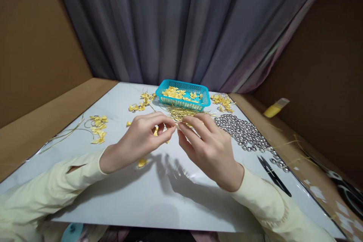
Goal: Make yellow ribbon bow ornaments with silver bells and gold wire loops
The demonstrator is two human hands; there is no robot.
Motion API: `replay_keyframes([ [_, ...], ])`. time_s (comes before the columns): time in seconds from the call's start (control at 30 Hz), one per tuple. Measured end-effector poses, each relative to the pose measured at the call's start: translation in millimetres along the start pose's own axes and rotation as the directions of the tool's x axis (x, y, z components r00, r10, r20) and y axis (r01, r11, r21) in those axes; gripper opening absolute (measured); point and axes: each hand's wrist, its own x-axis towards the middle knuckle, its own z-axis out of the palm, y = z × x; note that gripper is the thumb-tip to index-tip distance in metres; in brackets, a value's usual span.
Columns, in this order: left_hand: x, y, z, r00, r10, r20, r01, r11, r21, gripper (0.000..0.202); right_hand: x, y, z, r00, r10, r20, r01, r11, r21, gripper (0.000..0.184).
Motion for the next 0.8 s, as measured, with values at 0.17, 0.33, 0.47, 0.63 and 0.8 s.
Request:
replay_keyframes([
  [0.17, -1.0, 1.3, -0.6, 1.000, -0.008, 0.011, 0.008, 1.000, 0.002, 0.007, 1.0, -0.5, 1.7, 1.000, -0.016, 0.013, 0.016, 1.000, 0.014, 0.011],
  [0.33, -1.1, 0.5, -0.4, 1.000, -0.012, 0.020, 0.012, 1.000, 0.009, 0.007, 1.5, -0.2, 2.8, 0.999, -0.019, 0.027, 0.018, 0.999, 0.038, 0.014],
  [0.47, -1.4, -0.5, -0.2, 1.000, 0.004, 0.013, -0.005, 0.999, 0.032, 0.008, 0.7, 0.5, 4.7, 0.999, -0.002, 0.049, 0.000, 0.999, 0.046, 0.016],
  [0.63, -1.4, 0.3, 0.6, 0.998, 0.063, 0.004, -0.063, 0.994, 0.088, 0.006, 1.0, 0.5, 5.8, 0.998, 0.046, 0.042, -0.050, 0.994, 0.096, 0.018],
  [0.8, -5.0, -1.3, 1.3, 0.985, 0.170, 0.006, -0.169, 0.974, 0.152, 0.012, 1.6, 0.7, 4.9, 0.991, 0.093, 0.101, -0.108, 0.983, 0.149, 0.020],
])
